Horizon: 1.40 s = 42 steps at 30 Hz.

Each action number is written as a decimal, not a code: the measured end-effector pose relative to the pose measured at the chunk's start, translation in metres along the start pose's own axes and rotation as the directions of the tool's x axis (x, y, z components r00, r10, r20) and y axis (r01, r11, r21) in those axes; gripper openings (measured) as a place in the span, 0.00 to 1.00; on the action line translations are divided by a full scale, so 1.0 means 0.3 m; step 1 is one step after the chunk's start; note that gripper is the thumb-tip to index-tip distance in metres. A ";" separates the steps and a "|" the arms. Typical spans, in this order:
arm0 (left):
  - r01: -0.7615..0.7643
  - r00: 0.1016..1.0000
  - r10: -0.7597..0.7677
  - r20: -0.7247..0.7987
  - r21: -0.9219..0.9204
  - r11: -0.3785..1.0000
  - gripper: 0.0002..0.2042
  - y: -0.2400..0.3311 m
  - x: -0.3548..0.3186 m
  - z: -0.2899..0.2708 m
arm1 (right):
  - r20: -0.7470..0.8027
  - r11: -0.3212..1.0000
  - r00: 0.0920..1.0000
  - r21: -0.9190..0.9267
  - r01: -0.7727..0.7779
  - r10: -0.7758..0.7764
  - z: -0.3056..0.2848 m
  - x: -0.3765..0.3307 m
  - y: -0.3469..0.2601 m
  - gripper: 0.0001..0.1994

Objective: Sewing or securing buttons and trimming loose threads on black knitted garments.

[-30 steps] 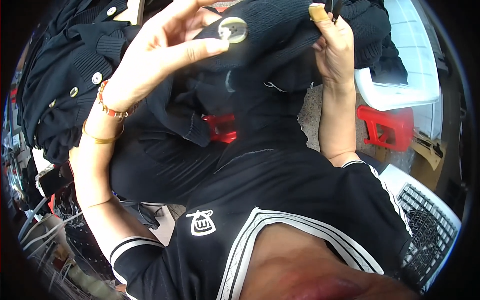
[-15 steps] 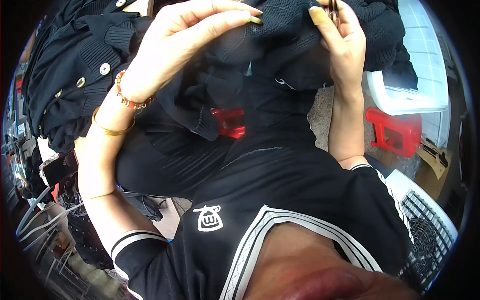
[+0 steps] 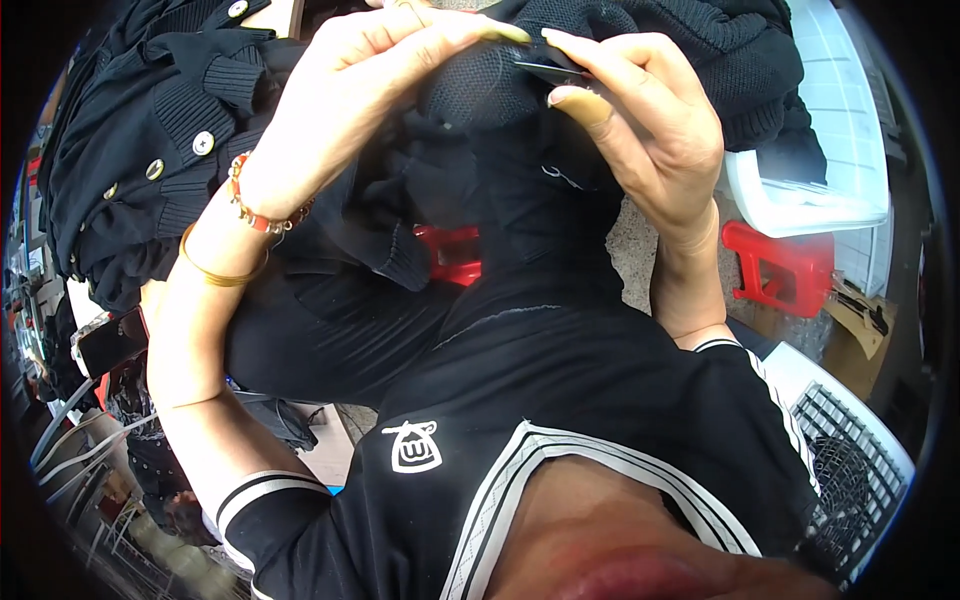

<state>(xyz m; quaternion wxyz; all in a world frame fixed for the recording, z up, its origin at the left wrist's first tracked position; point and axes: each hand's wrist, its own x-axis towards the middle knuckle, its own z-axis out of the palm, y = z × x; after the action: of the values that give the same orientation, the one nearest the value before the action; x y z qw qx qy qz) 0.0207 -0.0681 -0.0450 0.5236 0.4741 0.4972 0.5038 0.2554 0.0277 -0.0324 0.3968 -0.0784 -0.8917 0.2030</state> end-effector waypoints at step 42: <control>-0.012 0.996 0.027 -0.080 0.172 0.985 0.14 -0.030 0.014 0.006 | -0.055 0.938 0.998 -0.348 0.004 -0.024 0.065 -0.005 0.014 0.13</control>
<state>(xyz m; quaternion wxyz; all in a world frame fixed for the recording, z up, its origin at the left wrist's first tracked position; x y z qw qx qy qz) 0.0230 -0.0643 -0.0541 0.4551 0.5013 0.5552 0.4832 0.2417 0.0253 -0.0470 0.4041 -0.1468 -0.9021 0.0372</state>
